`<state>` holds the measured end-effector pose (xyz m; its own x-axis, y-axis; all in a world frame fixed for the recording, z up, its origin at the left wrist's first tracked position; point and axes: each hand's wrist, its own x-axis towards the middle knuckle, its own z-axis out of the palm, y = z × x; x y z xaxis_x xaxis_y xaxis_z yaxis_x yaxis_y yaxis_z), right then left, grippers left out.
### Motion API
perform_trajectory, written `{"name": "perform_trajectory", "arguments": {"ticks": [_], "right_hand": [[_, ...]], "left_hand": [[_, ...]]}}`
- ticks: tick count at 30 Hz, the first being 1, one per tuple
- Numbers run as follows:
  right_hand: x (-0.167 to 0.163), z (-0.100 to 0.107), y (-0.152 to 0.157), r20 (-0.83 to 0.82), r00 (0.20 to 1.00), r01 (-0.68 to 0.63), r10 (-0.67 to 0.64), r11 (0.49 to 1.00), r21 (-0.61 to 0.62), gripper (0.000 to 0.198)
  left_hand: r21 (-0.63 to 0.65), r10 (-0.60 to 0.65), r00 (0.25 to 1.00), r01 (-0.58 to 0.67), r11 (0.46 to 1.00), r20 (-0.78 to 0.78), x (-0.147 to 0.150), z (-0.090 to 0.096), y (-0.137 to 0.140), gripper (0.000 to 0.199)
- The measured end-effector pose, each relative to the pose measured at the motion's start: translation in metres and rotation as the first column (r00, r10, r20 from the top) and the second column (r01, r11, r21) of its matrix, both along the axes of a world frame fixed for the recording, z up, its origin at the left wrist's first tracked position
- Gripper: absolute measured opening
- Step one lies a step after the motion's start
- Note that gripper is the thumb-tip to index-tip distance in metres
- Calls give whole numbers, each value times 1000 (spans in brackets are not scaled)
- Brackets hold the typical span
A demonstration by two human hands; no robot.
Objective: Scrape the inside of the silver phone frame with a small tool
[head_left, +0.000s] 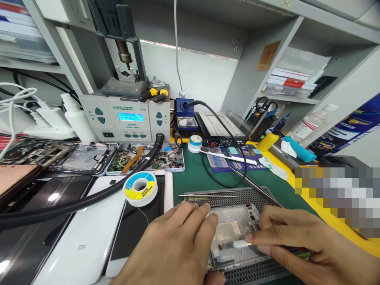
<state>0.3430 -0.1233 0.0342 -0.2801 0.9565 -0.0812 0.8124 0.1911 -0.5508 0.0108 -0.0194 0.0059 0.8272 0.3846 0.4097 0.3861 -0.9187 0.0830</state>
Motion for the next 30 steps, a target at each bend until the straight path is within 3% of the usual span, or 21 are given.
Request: {"name": "perform_trajectory", "arguments": {"ticks": [10, 30], "right_hand": [[-7, 4, -2, -62, 989, 135, -133, 991, 25, 24], [-1, 4, -7, 34, 992, 117, -118, 993, 20, 32]], "left_hand": [[-18, -1, 1000, 0, 1000, -26, 0, 3, -1, 61], [-52, -17, 999, 14, 999, -50, -2, 6, 1, 63]]}}
